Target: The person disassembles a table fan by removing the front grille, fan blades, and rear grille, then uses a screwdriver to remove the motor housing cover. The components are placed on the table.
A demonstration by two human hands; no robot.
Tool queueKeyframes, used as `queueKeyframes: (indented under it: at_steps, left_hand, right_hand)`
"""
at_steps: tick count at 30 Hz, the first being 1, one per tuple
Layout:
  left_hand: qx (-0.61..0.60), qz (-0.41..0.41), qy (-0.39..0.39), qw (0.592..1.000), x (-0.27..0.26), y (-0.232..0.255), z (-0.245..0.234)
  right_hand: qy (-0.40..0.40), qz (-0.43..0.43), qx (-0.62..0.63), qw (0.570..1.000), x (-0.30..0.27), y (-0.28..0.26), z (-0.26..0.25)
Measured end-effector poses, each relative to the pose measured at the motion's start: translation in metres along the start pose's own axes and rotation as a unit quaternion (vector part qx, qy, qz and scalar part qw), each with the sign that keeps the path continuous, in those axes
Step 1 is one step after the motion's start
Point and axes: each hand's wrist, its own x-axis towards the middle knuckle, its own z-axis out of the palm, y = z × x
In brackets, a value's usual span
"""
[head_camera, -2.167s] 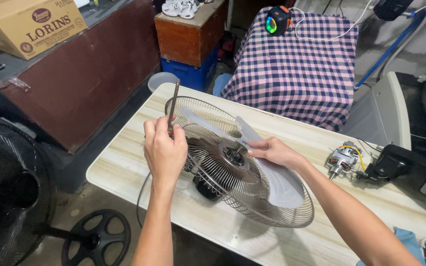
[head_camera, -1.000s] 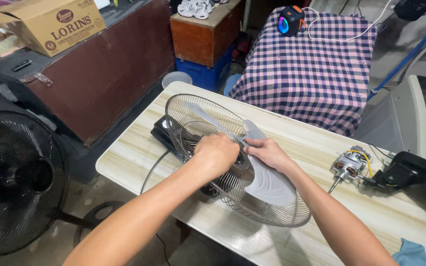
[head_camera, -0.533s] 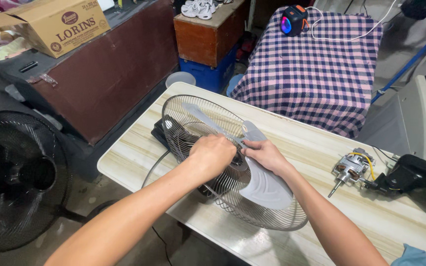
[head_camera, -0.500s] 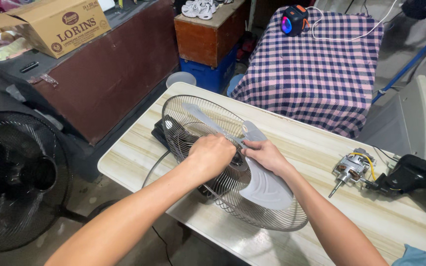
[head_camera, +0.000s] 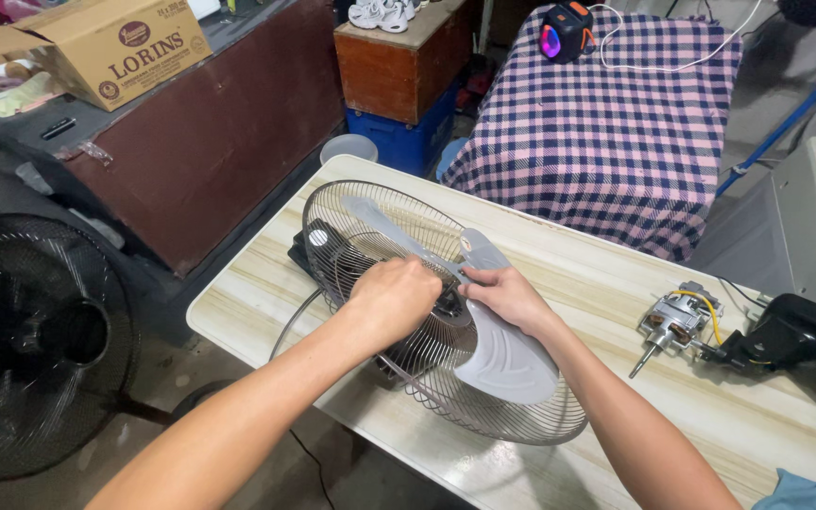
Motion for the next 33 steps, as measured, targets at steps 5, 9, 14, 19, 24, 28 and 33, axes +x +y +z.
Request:
queueKeyframes:
  at_steps: [5,9,14,19,24,28,33]
  left_hand:
    - [0.004,-0.006,-0.004,1.000,0.000,0.000,-0.001]
    - [0.010,-0.004,0.001,1.000,0.000,0.000,0.000]
    - [0.007,-0.008,-0.005,1.000,0.000,-0.001,0.001]
    - [0.008,-0.004,-0.005,1.000,0.001,-0.002,-0.001]
    - [0.095,0.022,-0.035,0.995,0.003,0.008,0.004]
    - [0.184,0.037,-0.065,0.980,0.007,0.032,0.016]
    - [0.144,0.019,-0.070,0.987,0.015,0.040,0.017]
  right_hand:
    - [-0.005,-0.001,0.001,1.000,-0.001,-0.001,-0.001]
    - [-0.006,0.002,0.003,1.000,0.000,0.000,-0.001]
    - [-0.011,-0.002,0.017,1.000,0.001,0.001,-0.002]
    - [-0.011,-0.004,0.014,1.000,0.001,0.001,-0.002]
    - [-0.005,-0.001,0.000,1.000,0.003,0.004,-0.001]
    - [0.029,-0.065,-0.038,0.997,0.007,0.013,0.005]
    - [0.074,-0.067,-0.115,0.988,0.008,0.015,0.012]
